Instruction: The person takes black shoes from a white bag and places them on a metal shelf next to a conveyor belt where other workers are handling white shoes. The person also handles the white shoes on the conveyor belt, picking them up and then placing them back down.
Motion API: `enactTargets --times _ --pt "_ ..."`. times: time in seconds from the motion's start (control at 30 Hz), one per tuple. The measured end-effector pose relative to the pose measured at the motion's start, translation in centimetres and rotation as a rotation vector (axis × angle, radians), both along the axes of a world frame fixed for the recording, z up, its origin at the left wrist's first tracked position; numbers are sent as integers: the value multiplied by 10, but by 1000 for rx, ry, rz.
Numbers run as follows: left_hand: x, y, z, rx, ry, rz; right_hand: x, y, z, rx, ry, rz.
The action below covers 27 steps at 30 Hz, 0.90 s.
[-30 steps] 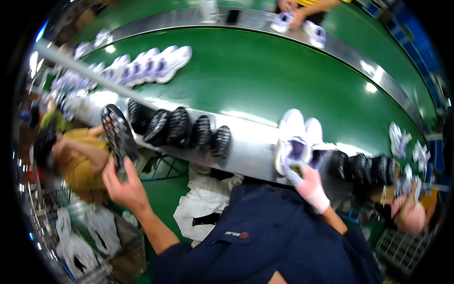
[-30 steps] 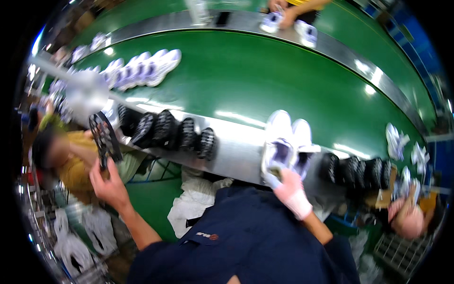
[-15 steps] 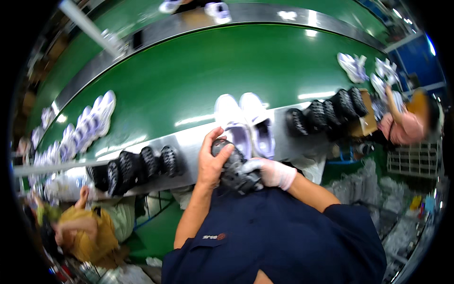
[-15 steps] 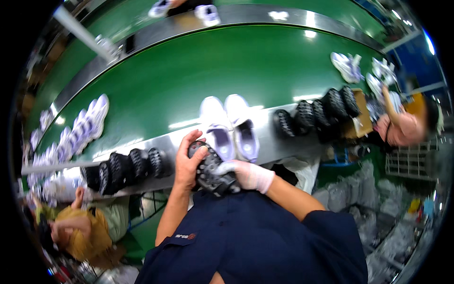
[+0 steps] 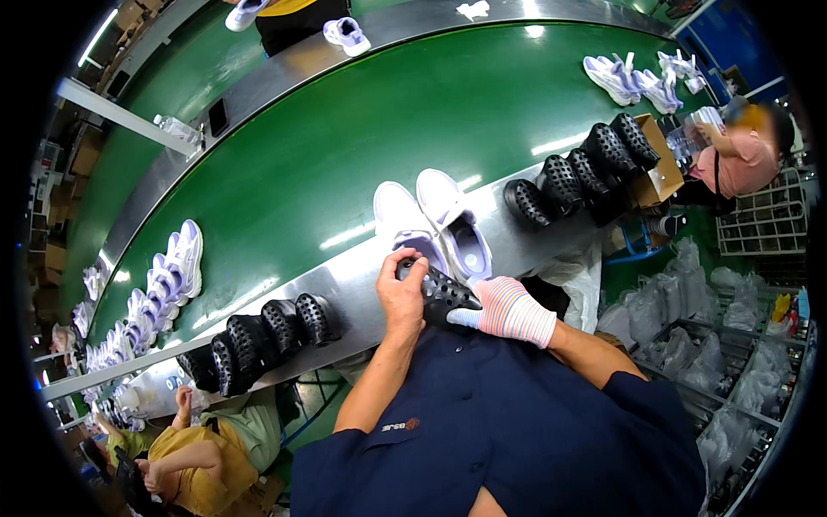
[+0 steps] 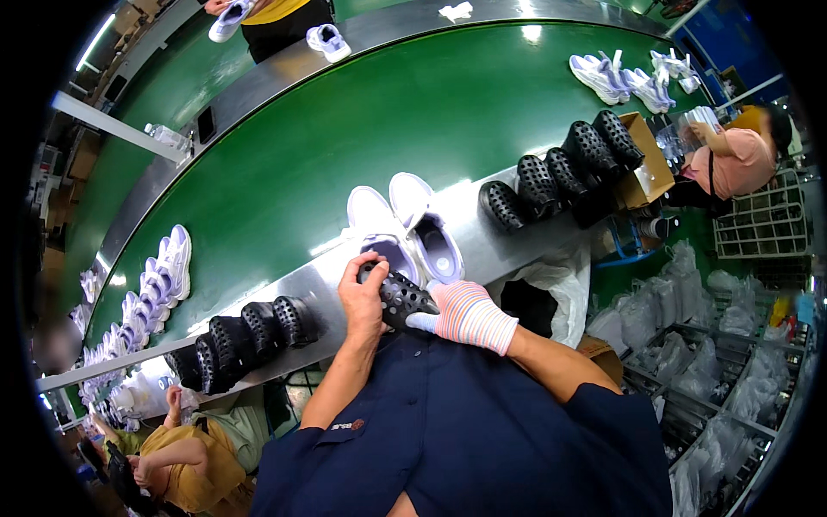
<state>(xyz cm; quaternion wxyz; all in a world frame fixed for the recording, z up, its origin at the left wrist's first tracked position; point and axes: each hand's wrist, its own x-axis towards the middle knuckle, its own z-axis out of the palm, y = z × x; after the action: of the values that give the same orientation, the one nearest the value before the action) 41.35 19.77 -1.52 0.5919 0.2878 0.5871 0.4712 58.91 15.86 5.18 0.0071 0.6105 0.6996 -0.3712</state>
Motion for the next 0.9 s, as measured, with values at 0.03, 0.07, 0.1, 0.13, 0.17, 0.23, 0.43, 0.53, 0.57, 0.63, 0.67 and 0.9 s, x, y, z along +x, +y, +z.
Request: enactTargets --times 0.03,0.07,0.1,0.13,0.17,0.23,0.43,0.53,0.57,0.63,0.67,0.9 --pt "-2 -1 -2 -2 -27 0 -2 0 -2 -3 27 -38" --pt "-6 0 -6 0 90 -41 -4 2 -2 -2 -12 -20" --pt "-10 0 -11 1 207 -84 -4 5 0 -1 -51 -4" --pt "-15 2 -16 108 483 -115 -4 10 3 1 -90 10" --pt "-18 6 -21 218 754 -144 0 17 10 -48 -131 30" --pt "-25 19 -31 449 1061 -240 5 23 5 -82 -220 40" --pt "-34 57 -62 685 984 -558 -40 58 -11 -62 -288 -20" --pt "-31 58 -54 621 850 -516 -70 61 -77 165 -279 -63" --pt "-32 61 -55 546 875 -542 -81 59 -85 217 -278 -60" --pt "-42 66 -58 491 832 -494 -86 45 -95 246 -263 -34" --pt "-49 67 -58 489 811 -503 -85 39 -89 275 -298 31" --pt "-56 67 -54 410 751 -596 -86 68 -121 207 -274 150"
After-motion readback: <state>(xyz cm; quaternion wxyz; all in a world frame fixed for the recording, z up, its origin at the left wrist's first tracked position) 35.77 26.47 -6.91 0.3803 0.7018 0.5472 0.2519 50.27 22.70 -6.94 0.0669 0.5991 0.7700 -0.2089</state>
